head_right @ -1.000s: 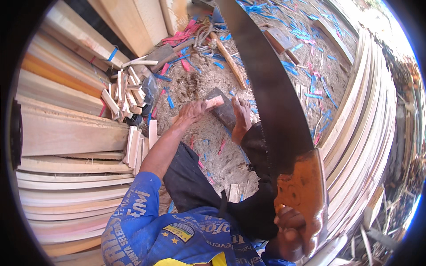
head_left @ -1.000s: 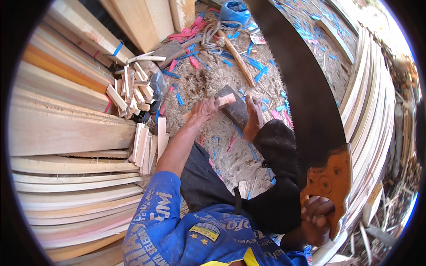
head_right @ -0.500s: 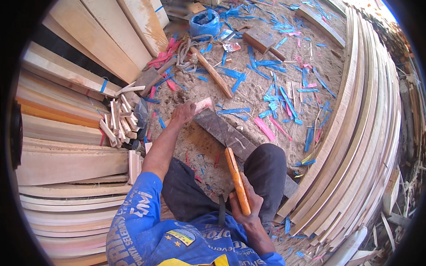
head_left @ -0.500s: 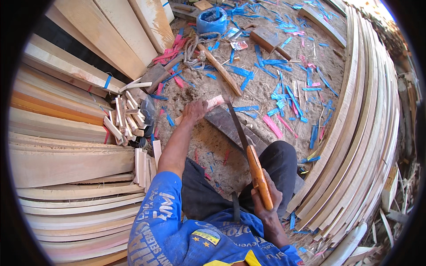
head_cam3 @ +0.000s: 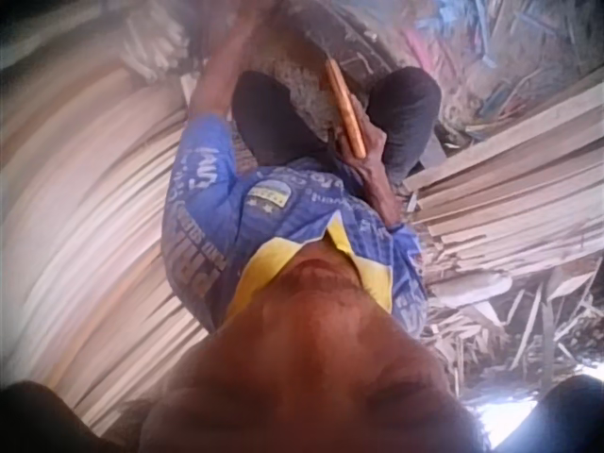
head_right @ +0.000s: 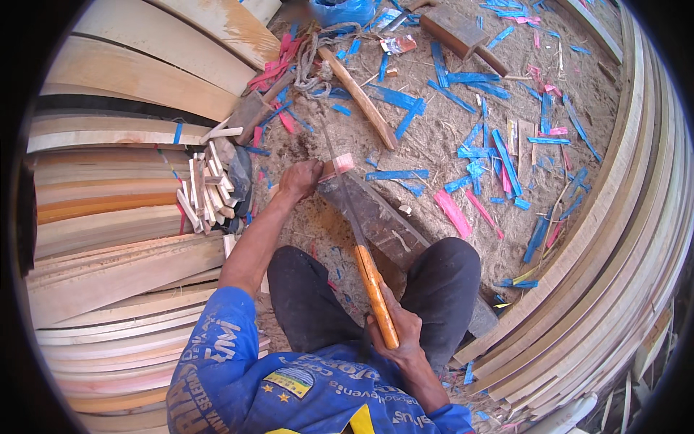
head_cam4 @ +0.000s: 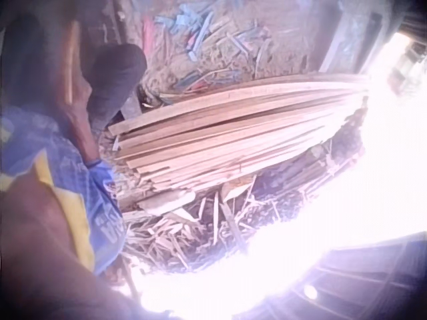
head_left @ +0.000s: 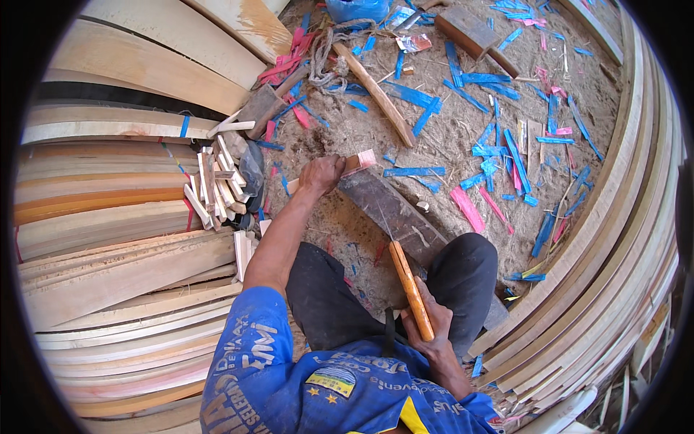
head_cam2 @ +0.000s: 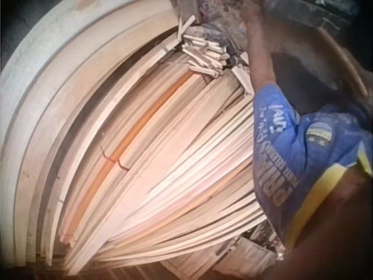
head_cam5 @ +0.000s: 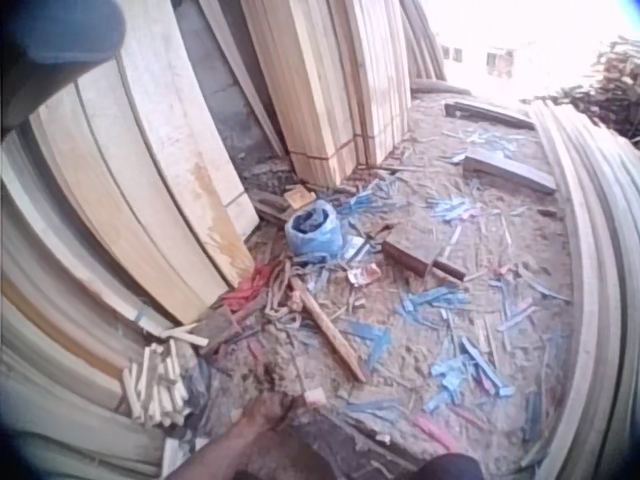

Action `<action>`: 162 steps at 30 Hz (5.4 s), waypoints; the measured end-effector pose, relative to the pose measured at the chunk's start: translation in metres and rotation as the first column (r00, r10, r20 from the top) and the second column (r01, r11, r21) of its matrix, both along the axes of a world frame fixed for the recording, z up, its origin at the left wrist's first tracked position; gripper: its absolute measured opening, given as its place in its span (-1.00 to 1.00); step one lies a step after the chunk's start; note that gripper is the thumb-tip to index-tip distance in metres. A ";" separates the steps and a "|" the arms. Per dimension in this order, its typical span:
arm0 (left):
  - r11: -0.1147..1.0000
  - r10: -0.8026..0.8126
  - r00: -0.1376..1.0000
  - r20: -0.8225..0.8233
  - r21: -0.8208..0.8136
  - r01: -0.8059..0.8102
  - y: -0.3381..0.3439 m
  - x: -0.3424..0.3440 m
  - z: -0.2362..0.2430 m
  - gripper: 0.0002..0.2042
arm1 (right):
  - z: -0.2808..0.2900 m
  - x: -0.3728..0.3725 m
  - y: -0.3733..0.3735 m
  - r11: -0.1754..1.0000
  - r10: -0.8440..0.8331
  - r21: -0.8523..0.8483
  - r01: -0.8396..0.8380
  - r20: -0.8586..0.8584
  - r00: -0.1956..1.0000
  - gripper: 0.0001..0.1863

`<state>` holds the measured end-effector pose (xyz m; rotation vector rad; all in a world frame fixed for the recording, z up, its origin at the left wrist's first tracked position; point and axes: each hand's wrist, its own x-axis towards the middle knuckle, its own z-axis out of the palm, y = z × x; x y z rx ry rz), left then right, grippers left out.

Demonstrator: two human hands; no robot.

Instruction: The person uses a hand saw to cut thin wooden strips into smaller pieces. They hold the wood with one hand and saw with the other, placing the cut pieces into a pile.

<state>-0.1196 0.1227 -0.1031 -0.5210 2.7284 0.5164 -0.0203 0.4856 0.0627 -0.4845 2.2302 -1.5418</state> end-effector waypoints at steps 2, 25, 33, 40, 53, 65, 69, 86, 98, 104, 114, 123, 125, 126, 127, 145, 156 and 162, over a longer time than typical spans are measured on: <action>1.000 -0.017 1.000 0.006 0.006 0.017 0.001 -0.005 0.002 -0.57 | -0.005 -0.003 0.001 1.000 0.015 0.004 -0.015 -0.044 0.999 -0.31; 0.946 0.324 0.944 0.061 0.014 -0.325 0.021 -0.040 -0.006 -0.44 | -0.018 0.014 -0.003 0.998 -0.011 0.063 0.017 -0.087 0.996 -0.30; 0.881 0.473 0.881 0.006 -0.018 -0.473 0.036 -0.038 -0.005 -0.56 | -0.006 0.012 -0.008 0.996 0.050 0.074 -0.045 -0.065 0.997 -0.33; 0.897 0.442 0.894 0.075 -0.029 -0.441 0.036 -0.046 0.005 -0.59 | 0.028 0.017 0.013 0.993 0.062 0.100 -0.057 -0.050 0.997 -0.32; 0.891 0.452 0.884 0.120 -0.012 -0.454 0.032 -0.045 -0.005 -0.59 | 0.066 0.008 0.011 0.969 0.115 0.231 -0.091 -0.094 0.989 -0.35; 0.872 0.489 0.871 0.044 -0.054 -0.487 0.032 -0.039 -0.011 -0.59 | 0.064 0.010 0.020 0.977 0.073 0.201 -0.076 0.023 0.997 -0.36; 0.905 0.424 0.905 0.023 -0.042 -0.423 0.034 -0.040 -0.006 -0.61 | -0.009 -0.043 -0.047 0.993 0.059 0.093 -0.071 0.131 0.990 -0.29; 0.854 0.516 0.849 0.109 -0.001 -0.519 0.040 -0.043 0.015 -0.60 | -0.058 -0.063 -0.076 0.994 0.105 0.040 -0.106 0.027 0.994 -0.27; 0.901 0.434 0.900 0.048 -0.026 -0.433 0.034 -0.042 -0.005 -0.62 | 0.005 -0.024 0.008 0.984 0.141 0.109 -0.138 -0.025 0.990 -0.31; 0.876 0.479 0.878 0.028 -0.080 -0.475 0.032 -0.029 -0.012 -0.62 | -0.026 -0.057 -0.060 0.993 0.109 0.034 -0.112 0.071 0.991 -0.31; 0.905 0.426 0.904 0.044 -0.023 -0.425 0.029 -0.038 -0.009 -0.60 | -0.048 -0.068 -0.055 0.993 0.115 0.011 -0.116 0.068 0.991 -0.29; 0.872 0.490 0.870 0.046 -0.030 -0.489 0.031 -0.042 -0.011 -0.57 | 0.047 -0.008 0.046 0.967 0.148 0.206 -0.147 0.011 0.989 -0.38; 0.879 0.474 0.880 0.026 -0.061 -0.472 0.029 -0.039 -0.017 -0.57 | 0.029 -0.013 0.045 0.970 0.169 0.182 -0.161 -0.032 0.985 -0.36; 0.885 0.466 0.883 0.064 -0.040 -0.464 0.031 -0.043 -0.008 -0.57 | 0.011 -0.019 0.034 0.972 0.171 0.168 -0.164 -0.029 0.985 -0.35; 0.882 0.471 0.881 0.054 -0.017 -0.471 0.032 -0.043 -0.003 -0.57 | -0.019 -0.043 -0.002 0.986 0.141 0.086 -0.141 0.005 0.990 -0.32; 0.905 0.419 0.907 0.053 -0.102 -0.412 0.032 -0.046 0.006 -0.62 | -0.029 -0.094 -0.104 0.995 0.092 0.011 -0.095 0.153 0.984 -0.22; 0.891 0.451 0.891 0.051 -0.090 -0.445 0.037 -0.046 -0.002 -0.59 | -0.021 -0.042 -0.011 0.991 0.121 0.041 -0.125 0.086 0.989 -0.27; 0.888 0.453 0.891 0.039 -0.110 -0.446 0.030 -0.040 -0.011 -0.55 | -0.017 -0.057 -0.040 0.996 0.084 -0.001 -0.084 0.101 0.991 -0.25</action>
